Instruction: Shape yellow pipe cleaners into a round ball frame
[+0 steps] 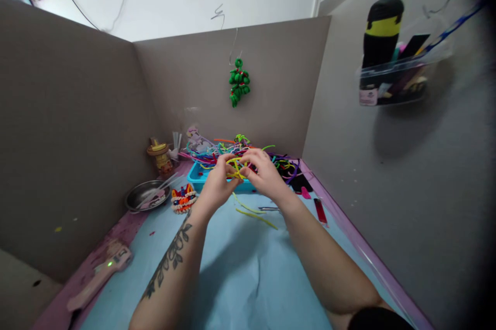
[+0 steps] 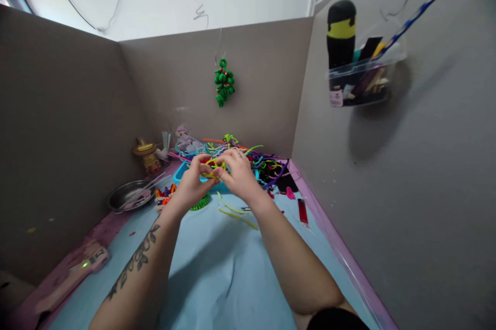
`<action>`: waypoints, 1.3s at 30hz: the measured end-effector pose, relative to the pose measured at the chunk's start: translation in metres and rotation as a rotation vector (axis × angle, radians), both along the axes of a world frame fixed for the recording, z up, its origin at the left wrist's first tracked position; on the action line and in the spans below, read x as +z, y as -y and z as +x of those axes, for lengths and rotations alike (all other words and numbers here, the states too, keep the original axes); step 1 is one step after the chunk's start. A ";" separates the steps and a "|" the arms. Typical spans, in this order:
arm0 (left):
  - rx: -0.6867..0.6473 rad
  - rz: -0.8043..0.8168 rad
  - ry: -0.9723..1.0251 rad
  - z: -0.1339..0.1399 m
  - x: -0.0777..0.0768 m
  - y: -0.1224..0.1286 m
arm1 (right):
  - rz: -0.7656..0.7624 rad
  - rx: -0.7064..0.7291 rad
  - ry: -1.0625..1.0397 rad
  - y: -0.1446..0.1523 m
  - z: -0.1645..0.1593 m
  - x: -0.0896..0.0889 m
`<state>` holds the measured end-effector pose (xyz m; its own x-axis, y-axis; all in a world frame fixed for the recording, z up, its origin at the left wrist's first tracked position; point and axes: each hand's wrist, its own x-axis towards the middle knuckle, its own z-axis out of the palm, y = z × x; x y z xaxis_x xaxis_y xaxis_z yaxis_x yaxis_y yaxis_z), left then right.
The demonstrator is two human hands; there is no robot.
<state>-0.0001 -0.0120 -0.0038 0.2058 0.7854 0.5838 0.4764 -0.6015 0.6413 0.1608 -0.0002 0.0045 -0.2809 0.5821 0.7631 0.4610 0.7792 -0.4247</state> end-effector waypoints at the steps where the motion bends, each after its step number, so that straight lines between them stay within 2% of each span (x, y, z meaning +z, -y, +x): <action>1: -0.039 -0.089 0.088 -0.002 0.001 0.000 | 0.002 0.008 -0.090 0.000 0.005 0.003; 3: -0.142 -0.276 0.263 -0.006 0.004 0.001 | -0.049 0.029 -0.271 0.001 0.015 0.007; 5: -0.265 -0.429 0.416 -0.008 0.006 0.002 | -0.162 0.083 -0.382 0.000 0.022 0.008; 9: -0.445 -0.571 0.577 -0.012 0.009 0.003 | -0.347 0.222 -0.425 0.000 0.026 0.010; 14: -0.498 -0.623 0.630 -0.014 0.010 0.004 | -0.485 0.394 -0.434 0.006 0.022 0.014; 22: -0.579 -0.665 0.646 -0.012 0.013 0.010 | -0.592 0.430 -0.581 0.002 0.019 0.010; 26: -0.662 -0.679 0.566 -0.013 0.013 0.012 | -0.609 0.447 -0.500 0.004 0.012 0.008; 34: -0.722 -0.670 0.528 -0.013 0.013 0.013 | -0.651 0.431 -0.378 0.000 0.003 0.003; 39: -0.716 -0.660 0.555 -0.015 0.014 0.013 | -0.813 0.577 -0.425 -0.001 0.002 -0.001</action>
<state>-0.0147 -0.0247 0.0099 0.5750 0.7796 0.2482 -0.2943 -0.0859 0.9518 0.1626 0.0003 0.0039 -0.4781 0.8224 0.3083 -0.1919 0.2447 -0.9504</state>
